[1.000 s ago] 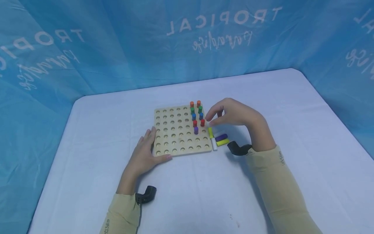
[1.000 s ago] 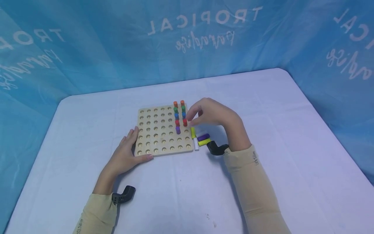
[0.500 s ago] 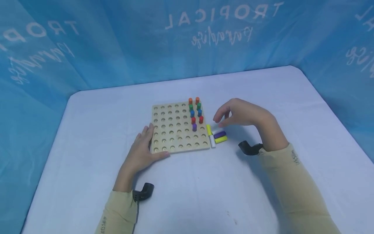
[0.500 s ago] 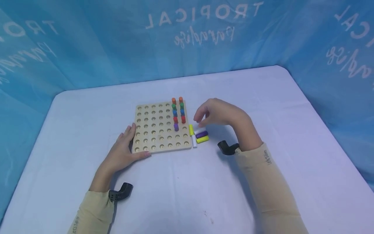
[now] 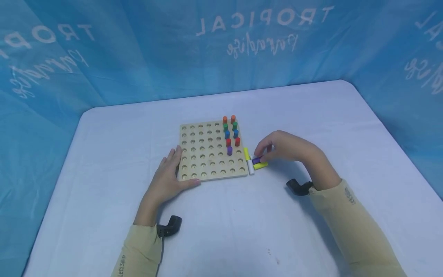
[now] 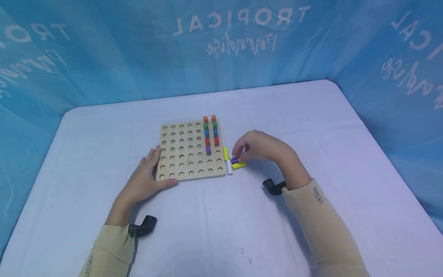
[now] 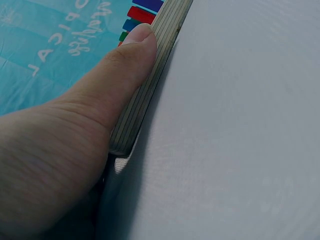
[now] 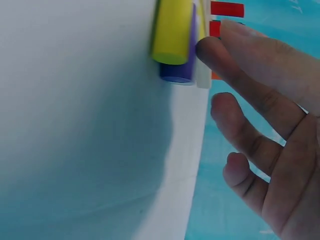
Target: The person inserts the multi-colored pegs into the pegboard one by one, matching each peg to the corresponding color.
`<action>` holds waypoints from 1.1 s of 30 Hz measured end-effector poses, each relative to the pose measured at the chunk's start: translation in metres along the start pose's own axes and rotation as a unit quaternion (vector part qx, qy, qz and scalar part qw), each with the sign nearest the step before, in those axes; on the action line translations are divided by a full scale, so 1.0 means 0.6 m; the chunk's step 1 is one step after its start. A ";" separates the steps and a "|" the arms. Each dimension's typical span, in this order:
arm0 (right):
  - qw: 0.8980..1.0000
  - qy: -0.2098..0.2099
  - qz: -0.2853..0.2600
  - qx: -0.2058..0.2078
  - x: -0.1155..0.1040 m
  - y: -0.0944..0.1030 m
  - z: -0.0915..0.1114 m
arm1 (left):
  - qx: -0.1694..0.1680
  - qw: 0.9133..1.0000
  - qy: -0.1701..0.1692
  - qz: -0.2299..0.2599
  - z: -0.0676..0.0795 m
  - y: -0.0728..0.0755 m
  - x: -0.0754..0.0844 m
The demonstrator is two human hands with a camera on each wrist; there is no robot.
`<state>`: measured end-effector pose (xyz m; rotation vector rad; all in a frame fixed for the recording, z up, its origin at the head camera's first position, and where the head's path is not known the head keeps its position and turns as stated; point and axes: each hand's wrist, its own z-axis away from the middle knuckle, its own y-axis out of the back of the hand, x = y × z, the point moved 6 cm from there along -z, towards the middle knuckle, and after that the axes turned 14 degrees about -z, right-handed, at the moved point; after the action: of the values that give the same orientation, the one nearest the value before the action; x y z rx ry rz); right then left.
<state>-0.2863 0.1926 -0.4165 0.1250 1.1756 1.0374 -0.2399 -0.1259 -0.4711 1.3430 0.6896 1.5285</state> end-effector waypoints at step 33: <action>0.996 0.047 0.062 0.033 0.017 -0.015 0.000 | 0.008 1.000 -0.003 0.000 -0.001 -0.001 0.000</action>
<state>-0.2809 0.1947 -0.4288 0.2057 1.3017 1.1229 -0.2404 -0.1257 -0.4721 1.3598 0.7000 1.5201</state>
